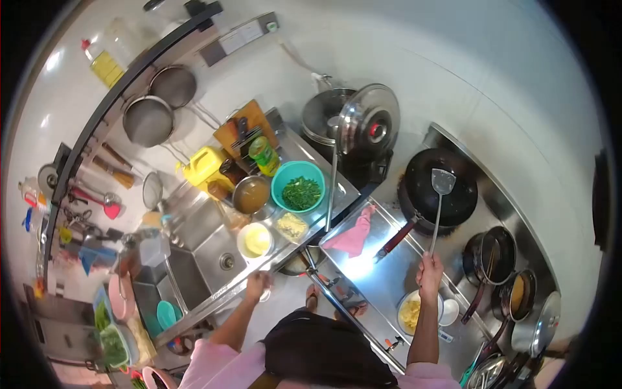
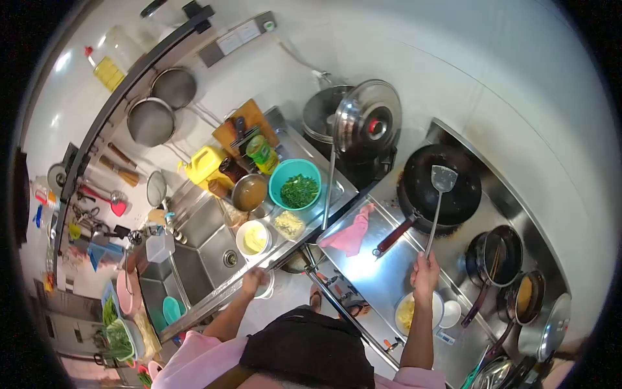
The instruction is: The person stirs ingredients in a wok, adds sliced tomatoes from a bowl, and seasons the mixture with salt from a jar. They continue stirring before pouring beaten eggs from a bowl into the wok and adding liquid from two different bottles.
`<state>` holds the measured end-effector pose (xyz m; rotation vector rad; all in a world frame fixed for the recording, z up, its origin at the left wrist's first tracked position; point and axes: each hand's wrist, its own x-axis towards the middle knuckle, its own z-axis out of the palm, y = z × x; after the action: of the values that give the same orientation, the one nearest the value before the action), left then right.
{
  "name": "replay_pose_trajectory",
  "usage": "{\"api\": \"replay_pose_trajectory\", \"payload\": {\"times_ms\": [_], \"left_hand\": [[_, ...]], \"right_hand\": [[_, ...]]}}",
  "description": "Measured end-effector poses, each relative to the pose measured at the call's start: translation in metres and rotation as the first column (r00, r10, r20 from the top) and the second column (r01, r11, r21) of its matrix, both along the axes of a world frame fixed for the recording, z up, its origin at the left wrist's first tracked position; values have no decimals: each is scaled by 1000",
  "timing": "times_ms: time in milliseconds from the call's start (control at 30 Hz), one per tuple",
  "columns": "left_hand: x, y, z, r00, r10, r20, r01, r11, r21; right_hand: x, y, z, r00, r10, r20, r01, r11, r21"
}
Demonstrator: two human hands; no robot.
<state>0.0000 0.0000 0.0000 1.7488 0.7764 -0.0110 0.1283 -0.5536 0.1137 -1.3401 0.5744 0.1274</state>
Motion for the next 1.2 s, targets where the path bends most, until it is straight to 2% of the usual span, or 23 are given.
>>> {"api": "replay_pose_trajectory", "payload": {"times_ms": [33, 67, 100, 133, 167, 200, 233, 300, 400, 500, 533, 567, 600, 633, 667, 733, 800, 867, 967, 1067, 1167, 1200], "left_hand": [[-4, -16, 9, 1000, 18, -1, -18, 1000, -11], [9, -30, 15, 970, 214, 114, -206, 976, -75], [60, 11, 36, 933, 346, 101, -326, 930, -170], [78, 28, 32, 921, 356, 155, -302, 908, -291], [92, 43, 28, 935, 328, 138, -240, 868, -434], [111, 45, 34, 888, 430, 165, -265, 770, -581], [130, 42, 51, 859, 456, 233, -230, 751, -619], [165, 53, 52, 853, 361, 376, -151, 861, -485], [202, 78, 62, 767, 438, 469, -372, 899, -232], [219, 119, 69, 859, 351, 373, -195, 898, -394], [221, 124, 67, 874, 346, 341, -233, 914, -331], [216, 132, 65, 899, 213, 382, -201, 977, -73], [211, 141, 59, 918, 72, 391, -156, 970, 188], [213, 147, 57, 928, -69, 367, -107, 893, 438], [194, 130, 109, 968, -103, 230, -32, 856, 517], [174, 122, 132, 946, -185, 267, -3, 816, 578], [155, 126, 136, 922, -258, 287, 22, 778, 628], [145, 133, 136, 895, -325, 304, 46, 747, 664], [140, 145, 121, 832, -405, 378, 44, 729, 683], [134, 143, 123, 861, -161, 482, 34, 965, 261], [135, 152, 111, 854, 152, 498, -82, 984, -159], [133, 153, 113, 846, 207, 492, -104, 968, -228]], "right_hand": [[-4, -4, 8, 1000, 3, 9, -3, 1000, -23], [-8, -8, 18, 1000, 3, 19, -2, 999, -47], [11, 42, 28, 995, 35, 93, -31, 999, -41], [7, 52, 38, 990, 64, 123, -59, 997, -40], [0, 60, 46, 985, 89, 146, -84, 996, -40], [-6, 69, 44, 987, 94, 130, -91, 995, -32], [-12, 77, 46, 979, 146, 141, -137, 988, -74], [-20, 99, 55, 955, 246, 167, -220, 962, -163], [-38, 135, 65, 947, 308, 87, -292, 944, -156], [-49, 173, 67, 924, 379, 41, -371, 918, -139], [-51, 186, 62, 918, 395, 23, -388, 910, -146], [-53, 198, 60, 912, 410, 7, -404, 902, -152], [-54, 211, 66, 894, 448, -4, -441, 877, -193], [-54, 226, 74, 890, 456, 4, -446, 873, -197], [-56, 241, 82, 888, 460, 7, -450, 871, -195], [-55, 263, 94, 863, 504, -22, -499, 847, -185], [-53, 279, 84, 831, 556, 13, -536, 807, -247], [-51, 292, 81, 803, 596, 4, -563, 761, -324], [-48, 317, 105, 761, 647, -53, -622, 705, -341], [-45, 333, 92, 726, 688, -25, -620, 638, -458], [-44, 348, 84, 713, 700, -40, -597, 576, -559], [-43, 351, 77, 693, 720, -39, -568, 512, -644]]}}
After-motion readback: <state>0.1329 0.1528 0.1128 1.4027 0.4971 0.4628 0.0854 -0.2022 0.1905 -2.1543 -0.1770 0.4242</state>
